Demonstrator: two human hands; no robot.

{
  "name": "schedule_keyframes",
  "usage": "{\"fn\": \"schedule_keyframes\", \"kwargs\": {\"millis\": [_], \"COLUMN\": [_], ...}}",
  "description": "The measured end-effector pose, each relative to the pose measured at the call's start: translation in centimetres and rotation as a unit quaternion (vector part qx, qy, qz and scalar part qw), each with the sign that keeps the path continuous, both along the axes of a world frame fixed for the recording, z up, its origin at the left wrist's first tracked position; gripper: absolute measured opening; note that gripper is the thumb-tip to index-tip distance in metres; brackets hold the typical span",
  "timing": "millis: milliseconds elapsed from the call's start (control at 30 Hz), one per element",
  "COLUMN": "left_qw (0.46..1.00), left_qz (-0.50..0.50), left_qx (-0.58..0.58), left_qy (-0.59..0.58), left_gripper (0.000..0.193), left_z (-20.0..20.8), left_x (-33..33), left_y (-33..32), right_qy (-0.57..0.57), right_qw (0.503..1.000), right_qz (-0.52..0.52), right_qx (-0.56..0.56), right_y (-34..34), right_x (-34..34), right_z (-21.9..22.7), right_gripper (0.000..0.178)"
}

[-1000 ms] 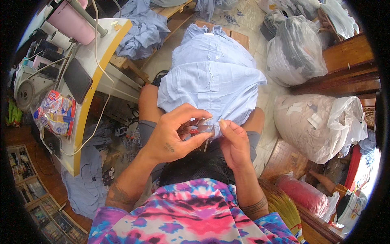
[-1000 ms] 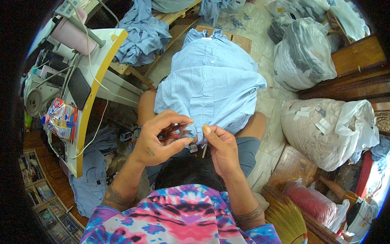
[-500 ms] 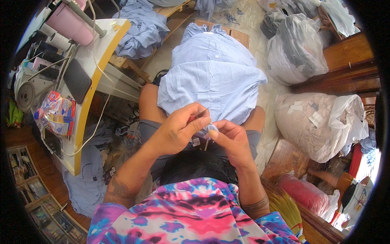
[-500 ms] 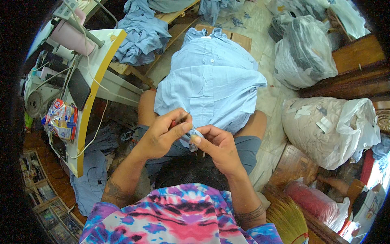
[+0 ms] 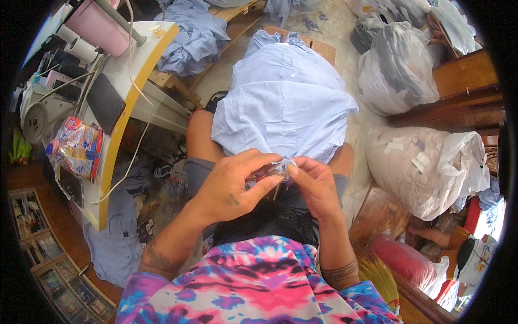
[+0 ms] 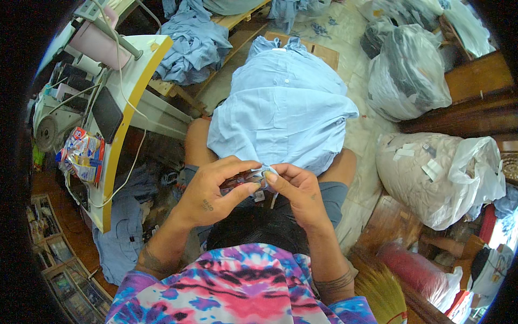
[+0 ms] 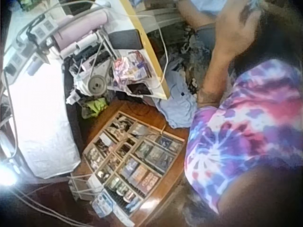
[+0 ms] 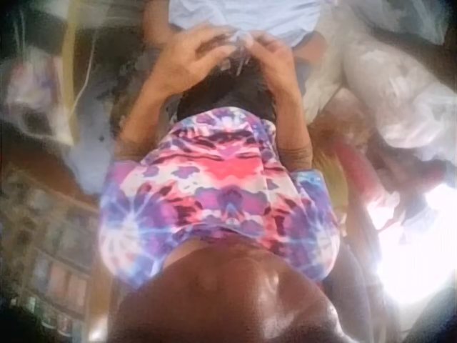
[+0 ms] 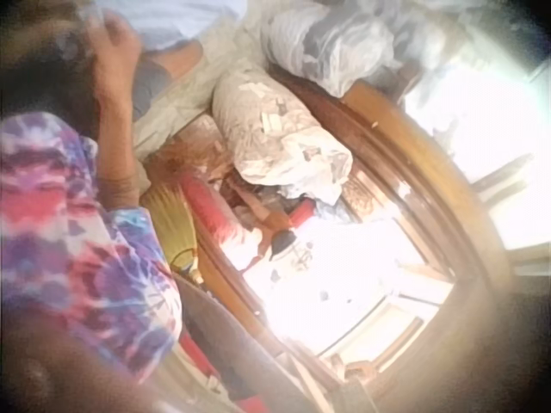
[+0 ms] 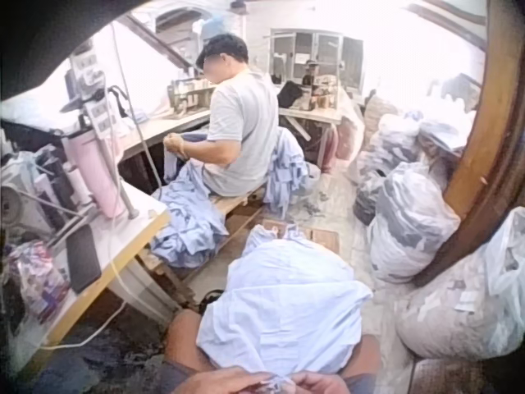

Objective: The person trims excess thread from a light blue shirt using small shears and picks off small loose threads by hand.

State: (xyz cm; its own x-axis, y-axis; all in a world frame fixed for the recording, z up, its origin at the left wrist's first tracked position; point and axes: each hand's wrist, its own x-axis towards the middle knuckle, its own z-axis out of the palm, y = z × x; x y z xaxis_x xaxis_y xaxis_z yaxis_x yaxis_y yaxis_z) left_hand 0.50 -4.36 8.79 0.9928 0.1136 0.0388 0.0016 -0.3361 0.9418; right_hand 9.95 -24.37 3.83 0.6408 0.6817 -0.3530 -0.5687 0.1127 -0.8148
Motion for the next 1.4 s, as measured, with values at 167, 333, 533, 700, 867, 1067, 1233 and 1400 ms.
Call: {"fn": "schedule_keyframes", "kwargs": {"millis": [167, 333, 533, 700, 867, 1067, 1233, 1400], "left_qw": [1.0, 1.0, 0.999, 0.999, 0.998, 0.999, 0.999, 0.999], "left_qz": [0.0, -0.006, -0.009, -0.023, -0.035, -0.03, -0.034, -0.036], "left_qx": [-0.005, 0.016, 0.03, 0.046, 0.052, 0.0, -0.021, -0.026], "left_qy": [-0.002, 0.004, -0.007, -0.006, -0.009, 0.029, 0.019, 0.006], "left_gripper": [0.028, 0.027, 0.026, 0.025, 0.024, 0.024, 0.023, 0.022], "left_z": [0.0, 0.2, 0.2, 0.5, -0.4, -0.7, -1.4, -2.0], "left_x": [0.2, 0.3, 0.2, 0.3, 0.5, 0.6, 0.5, 0.6], "left_y": [0.5, 0.9, 1.0, 1.4, 1.9, 1.9, 2.0, 1.9], "right_qy": [-0.007, -0.016, -0.05, -0.073, -0.105, -0.11, -0.102, -0.096], "right_qw": [1.0, 1.0, 0.998, 0.996, 0.99, 0.986, 0.986, 0.987], "right_qz": [0.005, 0.01, 0.024, 0.042, 0.069, 0.099, 0.109, 0.111], "right_qx": [0.0, -0.008, -0.026, -0.042, -0.071, -0.075, -0.073, -0.067], "right_y": [0.1, 0.0, -0.1, -0.2, -0.3, -0.1, -0.2, -0.1], "right_x": [0.1, 0.0, -0.1, 0.0, 0.5, 0.9, 1.1, 1.3], "right_z": [0.4, 0.6, 0.7, 1.0, 1.4, 1.5, 1.4, 1.4], "right_gripper": [0.026, 0.026, 0.026, 0.026, 0.025, 0.026, 0.027, 0.028]}}
